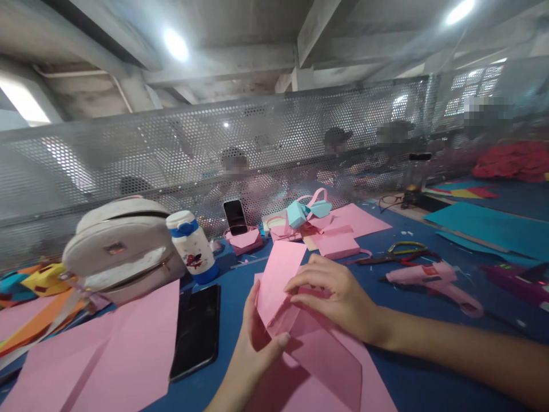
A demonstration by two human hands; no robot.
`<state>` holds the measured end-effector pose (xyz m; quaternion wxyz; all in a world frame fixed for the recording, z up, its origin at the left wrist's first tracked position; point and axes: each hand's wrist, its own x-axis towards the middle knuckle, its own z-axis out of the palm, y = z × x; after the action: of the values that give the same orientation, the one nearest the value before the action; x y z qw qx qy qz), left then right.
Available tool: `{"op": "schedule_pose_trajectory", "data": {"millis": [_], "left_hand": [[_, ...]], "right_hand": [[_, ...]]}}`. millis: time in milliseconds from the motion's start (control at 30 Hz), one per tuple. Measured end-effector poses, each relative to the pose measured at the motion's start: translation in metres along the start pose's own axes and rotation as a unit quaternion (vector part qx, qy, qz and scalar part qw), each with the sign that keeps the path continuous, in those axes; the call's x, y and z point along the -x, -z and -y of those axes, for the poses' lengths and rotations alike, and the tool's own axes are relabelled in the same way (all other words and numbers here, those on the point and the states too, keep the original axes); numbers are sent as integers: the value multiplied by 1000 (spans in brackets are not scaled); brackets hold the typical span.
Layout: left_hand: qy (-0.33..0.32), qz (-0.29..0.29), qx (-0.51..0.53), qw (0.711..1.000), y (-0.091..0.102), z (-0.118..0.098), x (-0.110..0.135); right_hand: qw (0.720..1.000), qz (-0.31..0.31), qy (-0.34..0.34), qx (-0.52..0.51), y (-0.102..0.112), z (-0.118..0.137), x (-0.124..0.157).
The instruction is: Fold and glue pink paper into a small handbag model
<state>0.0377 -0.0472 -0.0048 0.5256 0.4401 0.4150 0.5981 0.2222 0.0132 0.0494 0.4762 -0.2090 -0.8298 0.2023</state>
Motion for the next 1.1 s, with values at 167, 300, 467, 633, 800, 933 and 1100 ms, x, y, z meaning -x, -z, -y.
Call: {"op": "schedule_pose_trajectory", "data": {"millis": [167,300,467,633,800,933,1100], "left_hand": [[-5,10,-7,1000,2,1,-1],[4,11,-13,1000,2,0,0],[-11,-1,-11,1000,2,3,-1],[-12,5,-9,1000,2,5,-2],[-1,15,-19,1000,3,4,-1],[20,33,-5,999,1,1,0],[23,27,-7,999,0,1,1]], "right_hand": [[999,5,30,35,2,-3,0],[997,8,42,64,5,-1,-1],[987,-11,73,143,9,0,-3],[982,-13,98,163,11,-1,-3],[982,-13,115,151,12,-1,-4],[981,-11,123,147,13,-1,-6],[982,-4,123,146,14,0,-7]]}}
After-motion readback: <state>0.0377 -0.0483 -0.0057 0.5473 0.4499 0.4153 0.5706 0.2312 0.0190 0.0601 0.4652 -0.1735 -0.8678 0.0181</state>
